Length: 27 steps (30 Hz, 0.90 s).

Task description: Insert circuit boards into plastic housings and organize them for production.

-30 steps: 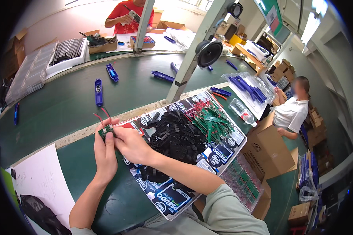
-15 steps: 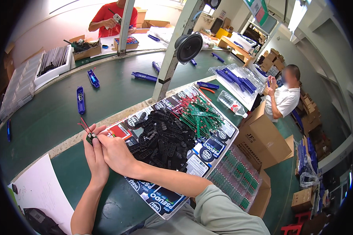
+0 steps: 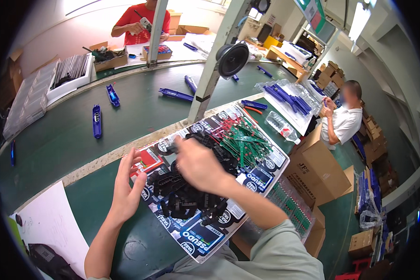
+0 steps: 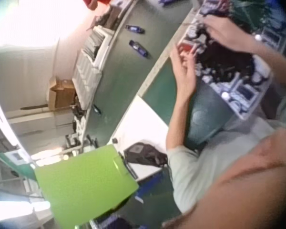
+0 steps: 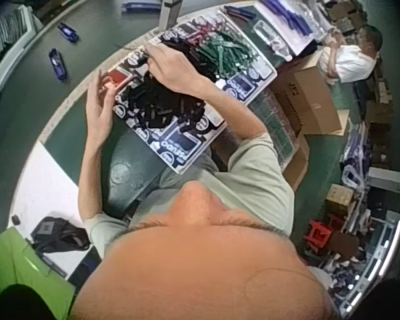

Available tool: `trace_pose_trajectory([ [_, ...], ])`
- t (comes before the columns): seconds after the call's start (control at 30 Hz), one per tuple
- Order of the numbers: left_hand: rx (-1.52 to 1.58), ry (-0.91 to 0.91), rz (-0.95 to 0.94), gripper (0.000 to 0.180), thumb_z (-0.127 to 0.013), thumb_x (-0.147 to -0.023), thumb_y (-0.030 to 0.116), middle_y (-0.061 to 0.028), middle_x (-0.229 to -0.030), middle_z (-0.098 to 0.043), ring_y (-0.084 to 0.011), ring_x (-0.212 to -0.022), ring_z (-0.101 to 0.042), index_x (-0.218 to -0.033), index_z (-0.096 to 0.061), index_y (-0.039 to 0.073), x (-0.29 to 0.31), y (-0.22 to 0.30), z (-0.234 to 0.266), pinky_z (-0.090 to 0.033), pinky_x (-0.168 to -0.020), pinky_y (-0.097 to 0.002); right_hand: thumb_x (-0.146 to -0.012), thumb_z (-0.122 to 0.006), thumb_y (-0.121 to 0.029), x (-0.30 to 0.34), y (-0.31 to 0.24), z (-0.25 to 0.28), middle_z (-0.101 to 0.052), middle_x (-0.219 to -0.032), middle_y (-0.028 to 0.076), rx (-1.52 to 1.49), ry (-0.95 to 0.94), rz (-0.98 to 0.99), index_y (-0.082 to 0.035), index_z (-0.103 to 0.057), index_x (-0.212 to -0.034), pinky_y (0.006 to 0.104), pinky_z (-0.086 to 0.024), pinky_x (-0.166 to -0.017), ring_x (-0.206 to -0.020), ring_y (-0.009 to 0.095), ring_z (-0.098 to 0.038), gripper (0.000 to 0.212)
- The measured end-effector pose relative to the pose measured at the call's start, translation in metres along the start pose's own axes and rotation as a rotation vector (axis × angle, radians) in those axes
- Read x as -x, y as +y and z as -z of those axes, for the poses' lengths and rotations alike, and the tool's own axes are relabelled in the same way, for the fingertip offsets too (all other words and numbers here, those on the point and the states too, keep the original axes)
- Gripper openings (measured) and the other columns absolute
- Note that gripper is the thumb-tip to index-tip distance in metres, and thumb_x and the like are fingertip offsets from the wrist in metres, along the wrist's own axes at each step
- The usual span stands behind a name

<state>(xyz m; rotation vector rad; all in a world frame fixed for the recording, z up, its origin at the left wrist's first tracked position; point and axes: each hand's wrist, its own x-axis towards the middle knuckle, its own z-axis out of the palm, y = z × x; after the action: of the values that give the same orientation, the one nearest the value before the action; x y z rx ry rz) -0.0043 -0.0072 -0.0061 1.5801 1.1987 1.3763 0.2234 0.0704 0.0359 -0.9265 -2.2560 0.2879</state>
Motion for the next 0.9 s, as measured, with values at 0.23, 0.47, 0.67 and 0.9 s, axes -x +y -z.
trace_pose_trajectory([
  [0.23,-0.001,0.265,0.003,0.031,-0.058,-0.101,0.015,-0.0119,-0.12,-0.069,-0.0186,-0.112,-0.063,-0.126,-0.064,-0.002,-0.022,-0.027,0.051,-0.047,-0.099,-0.0332,-0.091,-0.051,-0.006,0.018,0.147,0.084,-0.064,-0.098,0.021,0.804,0.256,-0.158,0.006,-0.058,-0.124,0.0482,-0.049,-0.087,-0.092,0.038,-0.061,0.036],
  [0.47,-0.473,0.597,0.063,0.03,-0.064,-0.094,0.018,-0.0144,-0.11,-0.068,-0.0254,-0.101,-0.065,-0.119,-0.067,0.001,-0.09,-0.115,0.123,-0.051,-0.091,-0.0364,-0.095,-0.057,-0.012,0.057,0.185,0.086,-0.058,-0.115,0.019,0.674,0.096,-0.39,0.004,-0.057,-0.134,0.0466,-0.047,-0.094,-0.108,0.036,-0.057,0.042],
  [0.67,-1.074,0.644,0.374,0.05,-0.063,-0.093,0.041,-0.0188,-0.126,-0.061,-0.0371,-0.117,-0.059,-0.129,-0.062,0.005,-0.124,-0.134,0.165,-0.048,-0.099,-0.048,-0.094,-0.061,-0.014,0.046,0.15,0.09,-0.06,-0.119,0.016,0.766,0.124,-0.286,0.003,-0.058,-0.133,0.0446,-0.045,-0.096,-0.111,0.034,-0.057,0.043],
  [0.9,-1.144,0.522,0.586,0.053,-0.062,-0.093,0.043,-0.0225,-0.126,-0.06,-0.0393,-0.117,-0.06,-0.13,-0.063,0.005,-0.147,-0.146,0.175,-0.049,-0.098,-0.0496,-0.084,-0.073,-0.012,-0.008,0.083,0.032,-0.066,-0.102,0.012,0.329,0.01,0.028,-0.004,-0.069,-0.107,0.0431,-0.048,-0.087,-0.097,0.031,-0.062,0.024],
])
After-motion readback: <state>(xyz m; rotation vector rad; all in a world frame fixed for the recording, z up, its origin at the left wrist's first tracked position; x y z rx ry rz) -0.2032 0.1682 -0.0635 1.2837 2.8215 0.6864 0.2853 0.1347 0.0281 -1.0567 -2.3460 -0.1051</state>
